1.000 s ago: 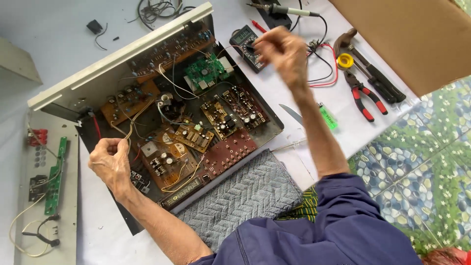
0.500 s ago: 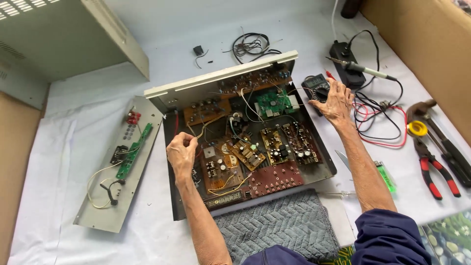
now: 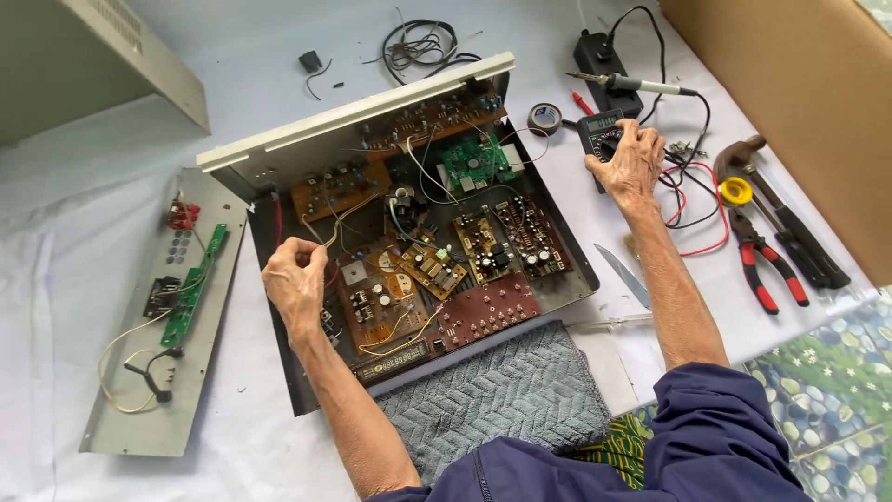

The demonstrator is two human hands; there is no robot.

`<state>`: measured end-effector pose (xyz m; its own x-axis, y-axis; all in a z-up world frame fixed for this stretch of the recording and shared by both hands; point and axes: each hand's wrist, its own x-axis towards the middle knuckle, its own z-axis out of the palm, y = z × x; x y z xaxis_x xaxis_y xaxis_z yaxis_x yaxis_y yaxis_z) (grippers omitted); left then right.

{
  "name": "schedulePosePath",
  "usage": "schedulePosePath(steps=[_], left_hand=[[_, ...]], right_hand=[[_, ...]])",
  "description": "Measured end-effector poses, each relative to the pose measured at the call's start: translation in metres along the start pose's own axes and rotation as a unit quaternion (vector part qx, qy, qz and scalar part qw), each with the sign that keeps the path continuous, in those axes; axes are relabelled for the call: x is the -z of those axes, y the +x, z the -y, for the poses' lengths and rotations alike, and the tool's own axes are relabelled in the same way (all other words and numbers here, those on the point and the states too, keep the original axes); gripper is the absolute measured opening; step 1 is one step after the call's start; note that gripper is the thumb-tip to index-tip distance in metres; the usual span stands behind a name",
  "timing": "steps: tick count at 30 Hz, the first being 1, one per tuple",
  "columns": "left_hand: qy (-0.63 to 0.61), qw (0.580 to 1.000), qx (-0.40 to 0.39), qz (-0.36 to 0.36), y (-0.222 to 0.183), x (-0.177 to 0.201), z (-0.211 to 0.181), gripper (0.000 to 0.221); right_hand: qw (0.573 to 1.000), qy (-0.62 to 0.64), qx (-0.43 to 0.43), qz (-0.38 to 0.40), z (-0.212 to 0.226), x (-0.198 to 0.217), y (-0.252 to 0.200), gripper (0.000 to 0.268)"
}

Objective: Repairing the internal circuitry of an electronic amplifier by manipulating wires and applying electrical tape.

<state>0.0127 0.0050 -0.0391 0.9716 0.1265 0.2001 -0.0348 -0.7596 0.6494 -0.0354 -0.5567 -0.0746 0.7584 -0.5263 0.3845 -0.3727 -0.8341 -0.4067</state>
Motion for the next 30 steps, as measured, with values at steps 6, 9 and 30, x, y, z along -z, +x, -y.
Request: schedulePosePath(steps=[6,9,30], left_hand=[[-0.022,1.0,-0.007,-0.002,-0.004,0.007,-0.01,0.005],[-0.014,1.0,-0.008,-0.004,-0.005,0.005,-0.009,0.006],[0.048,0.998,-0.038,0.004,-0.009,0.012,-0.026,0.01]], right_hand=[[0.998,-0.047,0.023,-0.022,0.003,-0.006,-0.005,0.072],[0.981,-0.093,0.146,-0.092,0.035,0.005,0.001,0.064],[0.933,0.208,0.265,-0.129,0.118,0.056,0.014,0.016]])
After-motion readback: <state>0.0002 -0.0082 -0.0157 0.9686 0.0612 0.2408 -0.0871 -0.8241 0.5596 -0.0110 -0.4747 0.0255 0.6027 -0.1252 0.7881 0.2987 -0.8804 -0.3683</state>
